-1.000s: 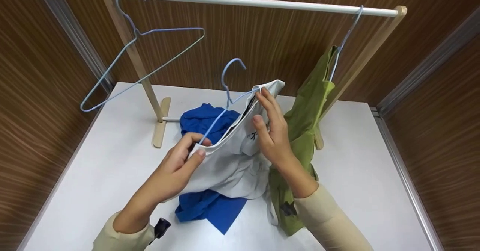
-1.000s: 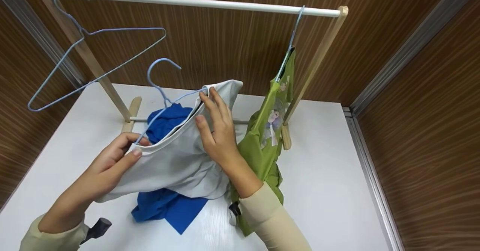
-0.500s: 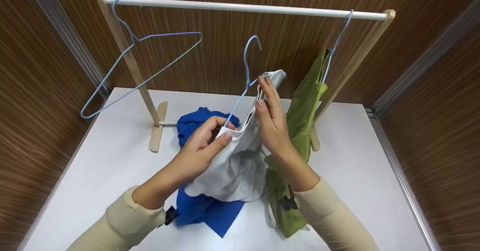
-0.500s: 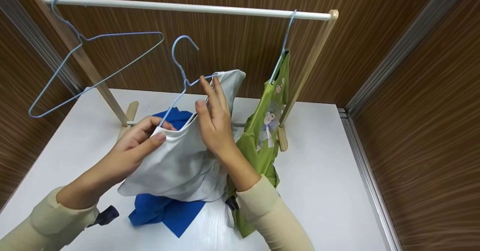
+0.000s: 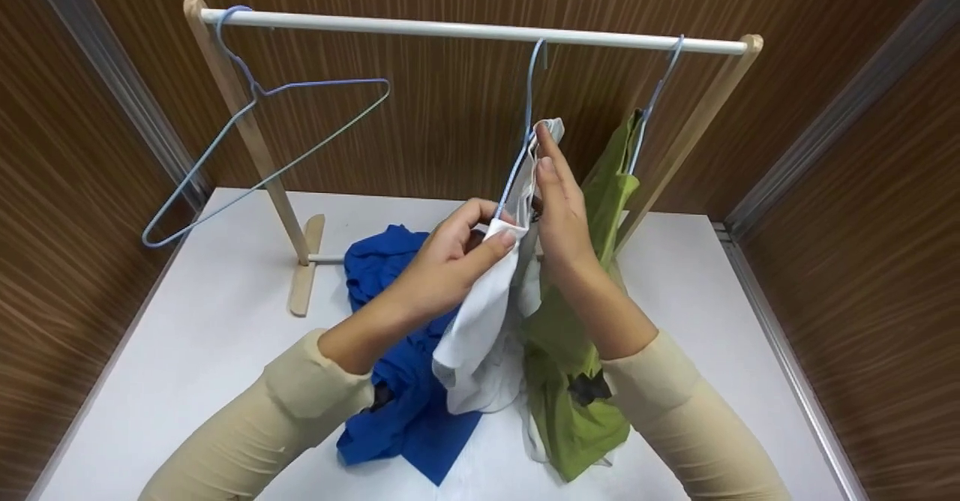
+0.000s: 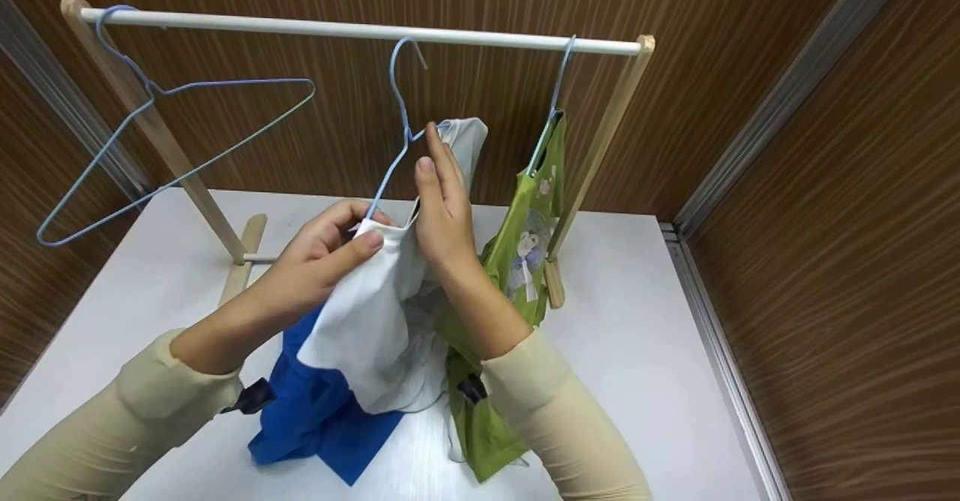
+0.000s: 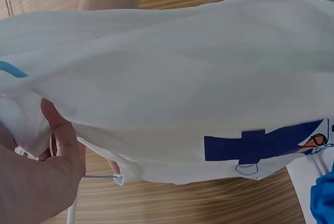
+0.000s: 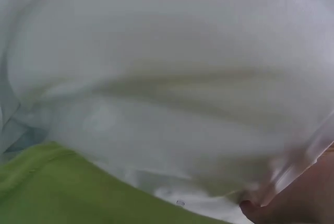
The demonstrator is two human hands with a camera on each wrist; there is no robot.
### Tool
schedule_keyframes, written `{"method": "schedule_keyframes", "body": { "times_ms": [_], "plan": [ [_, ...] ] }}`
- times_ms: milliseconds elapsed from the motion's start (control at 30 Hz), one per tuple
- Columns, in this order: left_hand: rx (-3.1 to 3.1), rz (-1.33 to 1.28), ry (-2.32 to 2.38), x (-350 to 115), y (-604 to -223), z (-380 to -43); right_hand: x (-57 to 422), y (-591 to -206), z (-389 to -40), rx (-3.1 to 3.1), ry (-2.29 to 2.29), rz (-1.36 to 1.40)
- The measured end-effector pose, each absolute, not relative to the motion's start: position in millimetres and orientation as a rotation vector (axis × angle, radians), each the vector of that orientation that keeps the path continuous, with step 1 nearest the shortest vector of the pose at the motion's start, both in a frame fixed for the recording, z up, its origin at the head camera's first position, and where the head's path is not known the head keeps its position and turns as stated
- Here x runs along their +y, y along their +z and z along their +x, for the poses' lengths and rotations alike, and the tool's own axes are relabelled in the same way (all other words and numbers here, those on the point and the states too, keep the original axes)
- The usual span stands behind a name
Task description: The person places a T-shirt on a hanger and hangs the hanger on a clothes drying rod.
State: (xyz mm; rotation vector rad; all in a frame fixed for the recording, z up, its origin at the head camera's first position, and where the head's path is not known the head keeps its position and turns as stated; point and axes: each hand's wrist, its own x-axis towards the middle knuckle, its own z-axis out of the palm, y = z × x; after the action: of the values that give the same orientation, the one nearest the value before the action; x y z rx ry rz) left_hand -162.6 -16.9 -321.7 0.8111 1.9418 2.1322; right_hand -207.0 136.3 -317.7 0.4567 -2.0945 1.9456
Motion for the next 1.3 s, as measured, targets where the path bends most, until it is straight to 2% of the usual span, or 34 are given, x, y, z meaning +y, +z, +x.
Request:
{"method": "schedule_keyframes", "body": {
  "times_ms": [267, 567, 733, 1000, 1300],
  "plan": [
    [2.027, 0.772, 2.094, -4.8, -300.5, -164.9, 138.0, -307.6, -211.0, -2.073, 2.051, 0.338],
    [2.176, 0.834, 2.044, 12.2, -297.0, -180.3, 141.4, -297.8, -221.5, -2.045, 2.156, 0.202],
    [2.232, 0.842, 2.020, 19.9, -291.9, -187.6, 151.9, -301.0, -239.3, -2.024, 2.203, 0.123],
    [2.257, 0.837, 2.056, 31.1, -312.6, -222.2, 153.9, -305.1, -253.6, -2.011, 2.231, 0.074],
    [2.253, 0.796, 2.025, 44.5, -312.6, -234.5, 162.7, -306.9, -258.3, -1.937, 2.255, 0.020]
  ]
}}
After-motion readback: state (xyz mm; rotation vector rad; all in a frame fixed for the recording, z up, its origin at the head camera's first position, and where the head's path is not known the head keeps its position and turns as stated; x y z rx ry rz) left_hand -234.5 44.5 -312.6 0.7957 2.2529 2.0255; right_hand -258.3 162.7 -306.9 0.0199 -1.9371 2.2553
